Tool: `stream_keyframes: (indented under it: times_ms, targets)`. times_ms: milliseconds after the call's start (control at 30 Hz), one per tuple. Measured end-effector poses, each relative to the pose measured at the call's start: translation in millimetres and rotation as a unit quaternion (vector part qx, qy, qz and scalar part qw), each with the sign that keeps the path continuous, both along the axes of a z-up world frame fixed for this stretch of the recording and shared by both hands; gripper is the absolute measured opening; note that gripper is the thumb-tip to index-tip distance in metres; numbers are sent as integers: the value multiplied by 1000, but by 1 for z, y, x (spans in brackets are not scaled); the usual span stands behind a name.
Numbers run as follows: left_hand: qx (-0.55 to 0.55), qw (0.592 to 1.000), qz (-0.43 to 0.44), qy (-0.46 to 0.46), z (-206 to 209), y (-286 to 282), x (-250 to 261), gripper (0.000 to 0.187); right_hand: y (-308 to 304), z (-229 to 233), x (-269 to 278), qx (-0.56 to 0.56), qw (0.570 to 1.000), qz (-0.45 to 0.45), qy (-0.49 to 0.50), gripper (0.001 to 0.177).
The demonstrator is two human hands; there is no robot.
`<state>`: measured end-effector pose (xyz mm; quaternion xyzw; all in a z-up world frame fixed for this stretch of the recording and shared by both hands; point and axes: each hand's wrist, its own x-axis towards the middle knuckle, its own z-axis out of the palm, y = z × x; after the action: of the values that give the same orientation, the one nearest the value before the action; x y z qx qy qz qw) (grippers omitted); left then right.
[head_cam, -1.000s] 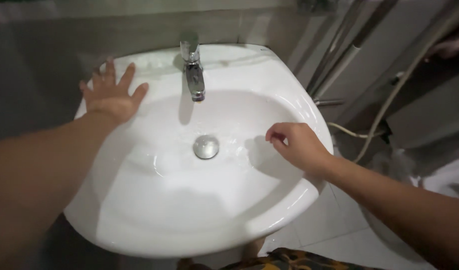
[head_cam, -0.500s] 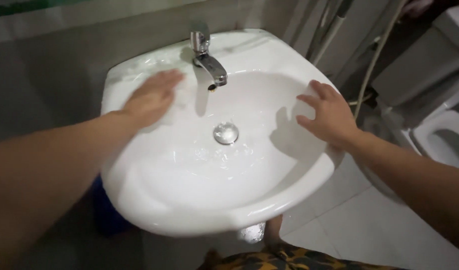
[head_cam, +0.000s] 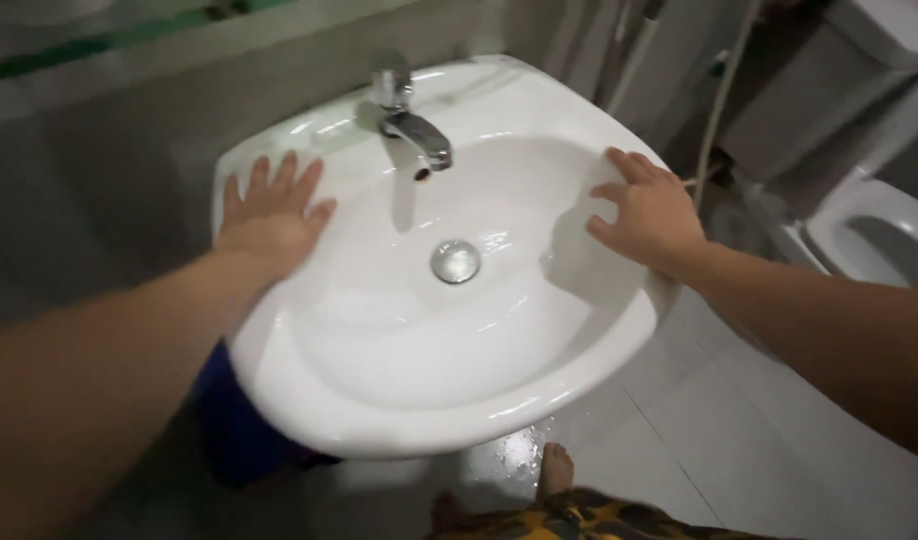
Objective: The person cleans a sink by hand using a cloth. They wipe the basin, the faucet, and the outer edges while intermittently running water and rinsing the cloth.
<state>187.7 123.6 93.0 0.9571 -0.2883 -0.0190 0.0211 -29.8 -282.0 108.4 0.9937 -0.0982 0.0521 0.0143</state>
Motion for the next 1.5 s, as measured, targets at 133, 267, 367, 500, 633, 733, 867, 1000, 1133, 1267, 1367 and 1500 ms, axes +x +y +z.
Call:
stream_keyframes:
  times_ms: [133, 267, 367, 500, 633, 733, 867, 1000, 1133, 1267, 1367, 1500]
  targets:
    - [4, 1000, 4, -10, -1, 28, -37, 68, 0, 0, -2, -7, 1000, 5, -11, 43]
    - [-26, 999, 11, -37, -6, 47, -82, 71, 2, 2, -2, -25, 999, 17, -11, 41]
    - [7, 999, 14, -46, -4, 49, -113, 75, 3, 2, -3, -28, 1000, 13, 1, 38]
    - [48, 997, -15, -65, 14, 43, -170, 41, 0, 0, -6, -38, 999, 25, 15, 36]
    - [3, 988, -142, -61, 23, 30, -234, 13, -6, -4, -7, -32, 998, 49, -6, 36]
    - [-39, 983, -169, -66, 15, -6, -264, 12, -9, -5, -6, -29, 999, 42, -2, 36]
    - [-35, 979, -83, 182, 1, -88, -274, 48, -6, -3, -6, -33, 999, 39, 13, 36]
    - [-107, 882, -24, 459, -8, -169, -250, 66, -5, 0, -7, -22, 999, 36, 6, 35]
    - [-188, 821, -32, 538, -12, -216, -246, 69, -5, 0, -8, -12, 999, 37, -5, 35]
    - [-169, 883, -83, 430, 2, -200, -260, 62, -9, 2, -11, 16, 998, 50, -40, 33]
    - [-95, 891, -120, 428, 25, -162, -253, 57, -11, 4, -10, 116, 990, 9, -81, 38]
    - [-64, 883, -142, 443, 35, -155, -249, 54, -29, 18, -12, 182, 978, 25, -102, 44]
